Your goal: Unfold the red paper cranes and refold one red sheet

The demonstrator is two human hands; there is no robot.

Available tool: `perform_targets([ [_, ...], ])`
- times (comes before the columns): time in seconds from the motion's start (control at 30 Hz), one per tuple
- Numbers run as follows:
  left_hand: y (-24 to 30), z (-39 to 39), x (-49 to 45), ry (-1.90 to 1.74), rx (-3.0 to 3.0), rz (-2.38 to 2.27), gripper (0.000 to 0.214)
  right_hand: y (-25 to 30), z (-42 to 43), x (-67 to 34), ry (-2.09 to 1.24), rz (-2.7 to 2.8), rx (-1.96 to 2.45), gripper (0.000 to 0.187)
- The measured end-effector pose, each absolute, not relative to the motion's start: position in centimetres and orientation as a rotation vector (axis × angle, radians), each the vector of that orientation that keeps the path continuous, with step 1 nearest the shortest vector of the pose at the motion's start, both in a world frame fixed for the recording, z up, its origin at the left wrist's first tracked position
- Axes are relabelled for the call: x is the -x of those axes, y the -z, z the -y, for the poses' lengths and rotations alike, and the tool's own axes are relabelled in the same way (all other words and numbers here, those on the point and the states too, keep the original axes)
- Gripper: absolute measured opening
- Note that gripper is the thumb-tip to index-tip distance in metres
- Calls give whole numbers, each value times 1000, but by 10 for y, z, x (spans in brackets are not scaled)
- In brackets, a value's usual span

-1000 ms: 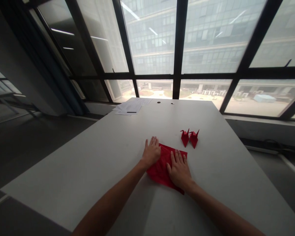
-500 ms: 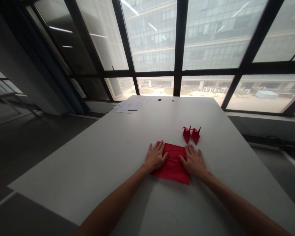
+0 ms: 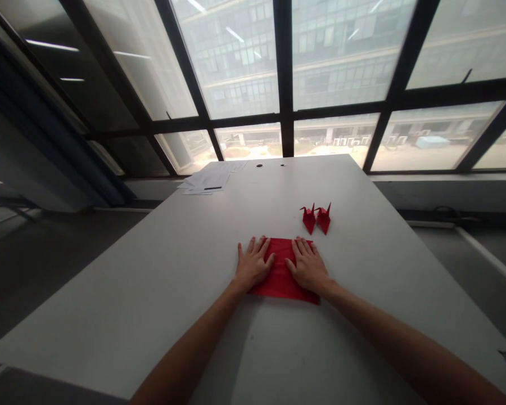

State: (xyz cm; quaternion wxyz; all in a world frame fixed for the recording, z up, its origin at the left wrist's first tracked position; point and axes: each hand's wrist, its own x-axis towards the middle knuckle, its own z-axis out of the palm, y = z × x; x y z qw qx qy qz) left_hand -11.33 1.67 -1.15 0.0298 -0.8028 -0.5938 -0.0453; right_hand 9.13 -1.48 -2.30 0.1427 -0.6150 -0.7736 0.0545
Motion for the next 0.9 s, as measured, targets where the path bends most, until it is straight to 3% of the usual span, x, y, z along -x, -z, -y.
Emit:
perform_targets([
  [0.17,-8,-29,118,46,2376,1962,55,24,12,-112,-137,2226,1853,73],
  [0.43,12,-9,43,224,2733,1492,54,28,16,-107,-73,2208,1861,66],
  [0.6,15,-15,80,193,2615,1745,68,25,14,-109,-97,2210,1877,73],
  [0.9,12,-12,103,158,2520,1869,72,26,22,-133,-133,2272,1896,79],
])
